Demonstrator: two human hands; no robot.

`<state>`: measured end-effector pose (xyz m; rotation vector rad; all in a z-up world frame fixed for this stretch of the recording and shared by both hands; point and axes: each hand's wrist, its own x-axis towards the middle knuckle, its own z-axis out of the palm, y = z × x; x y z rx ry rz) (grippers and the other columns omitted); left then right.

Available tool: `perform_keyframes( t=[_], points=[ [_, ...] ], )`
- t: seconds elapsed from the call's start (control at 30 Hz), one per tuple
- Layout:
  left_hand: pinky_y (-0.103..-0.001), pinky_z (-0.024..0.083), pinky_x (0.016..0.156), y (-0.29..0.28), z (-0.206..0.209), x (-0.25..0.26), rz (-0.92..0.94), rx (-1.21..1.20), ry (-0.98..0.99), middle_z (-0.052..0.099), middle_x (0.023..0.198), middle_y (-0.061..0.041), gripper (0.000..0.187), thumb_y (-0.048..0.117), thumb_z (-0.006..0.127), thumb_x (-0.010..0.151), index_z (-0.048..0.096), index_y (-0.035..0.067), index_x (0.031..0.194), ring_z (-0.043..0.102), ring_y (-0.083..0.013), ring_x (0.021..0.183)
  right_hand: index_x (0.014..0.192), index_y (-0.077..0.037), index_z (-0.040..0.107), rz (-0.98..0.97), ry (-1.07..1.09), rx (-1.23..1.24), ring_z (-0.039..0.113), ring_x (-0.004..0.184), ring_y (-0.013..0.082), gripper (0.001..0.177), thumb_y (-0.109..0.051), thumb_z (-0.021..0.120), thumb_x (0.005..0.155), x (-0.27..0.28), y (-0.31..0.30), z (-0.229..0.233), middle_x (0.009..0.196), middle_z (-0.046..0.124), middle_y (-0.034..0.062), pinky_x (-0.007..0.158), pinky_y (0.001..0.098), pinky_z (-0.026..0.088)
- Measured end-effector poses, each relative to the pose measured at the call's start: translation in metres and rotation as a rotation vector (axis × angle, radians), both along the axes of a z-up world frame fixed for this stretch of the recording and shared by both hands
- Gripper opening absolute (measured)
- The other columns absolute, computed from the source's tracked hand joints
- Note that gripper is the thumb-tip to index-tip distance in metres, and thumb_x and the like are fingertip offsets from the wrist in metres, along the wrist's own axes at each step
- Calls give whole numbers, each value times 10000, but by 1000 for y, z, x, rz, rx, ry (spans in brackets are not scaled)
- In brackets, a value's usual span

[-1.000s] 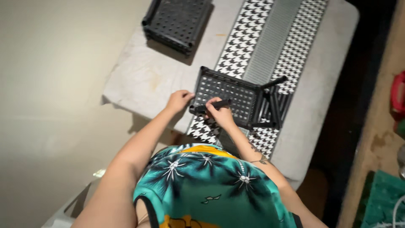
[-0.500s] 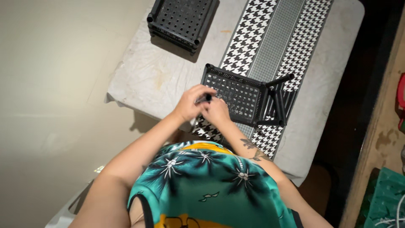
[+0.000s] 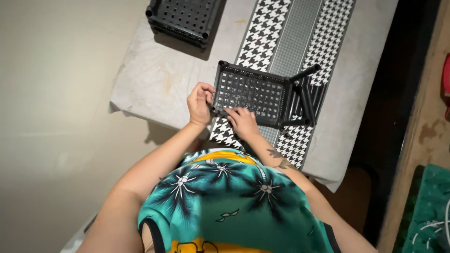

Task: The person disassembles a black plastic shelving unit by hand on a table. They remove the side panels, then detach the vertical and horizontal support rods, and finally separate the base tray, leaving all components laid out on the table.

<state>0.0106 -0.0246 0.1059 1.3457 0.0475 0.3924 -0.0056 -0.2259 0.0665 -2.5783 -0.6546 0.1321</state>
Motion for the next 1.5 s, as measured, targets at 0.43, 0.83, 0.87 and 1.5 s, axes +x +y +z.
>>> perform_keyframes(
  t=[0.43, 0.83, 0.87, 1.5],
  points=[
    [-227, 311, 507, -5, -2, -9, -309, 24, 75, 505, 594, 6, 754, 677, 495, 1023, 662, -34, 838, 433, -53, 532, 1218, -215, 733, -53, 9, 57, 605, 1071, 277, 288, -337, 653, 970, 2, -6, -13, 1093, 678, 32, 928, 437, 454],
    [-218, 328, 489, 13, 6, 12, -260, -35, -7, 451, 560, 34, 770, 695, 464, 1026, 640, -30, 839, 406, -42, 494, 1226, -214, 731, -50, 16, 44, 590, 1082, 284, 298, -349, 642, 976, 5, -6, -11, 1090, 668, 43, 950, 444, 448],
    [-222, 335, 489, 13, 6, 14, -263, -56, 5, 448, 561, 31, 764, 689, 473, 1030, 638, -33, 841, 404, -45, 494, 1225, -215, 732, -50, 16, 40, 591, 1080, 285, 298, -349, 644, 975, 5, -6, -12, 1087, 668, 42, 948, 443, 449],
    [-255, 383, 495, 1, 21, 8, -195, 286, -51, 528, 592, -3, 695, 654, 443, 1038, 644, 28, 813, 519, -86, 520, 1281, -237, 682, -140, -3, -147, 527, 1241, 279, 405, -464, 611, 953, -2, -26, -9, 1262, 634, 57, 1028, 533, 350]
  ],
)
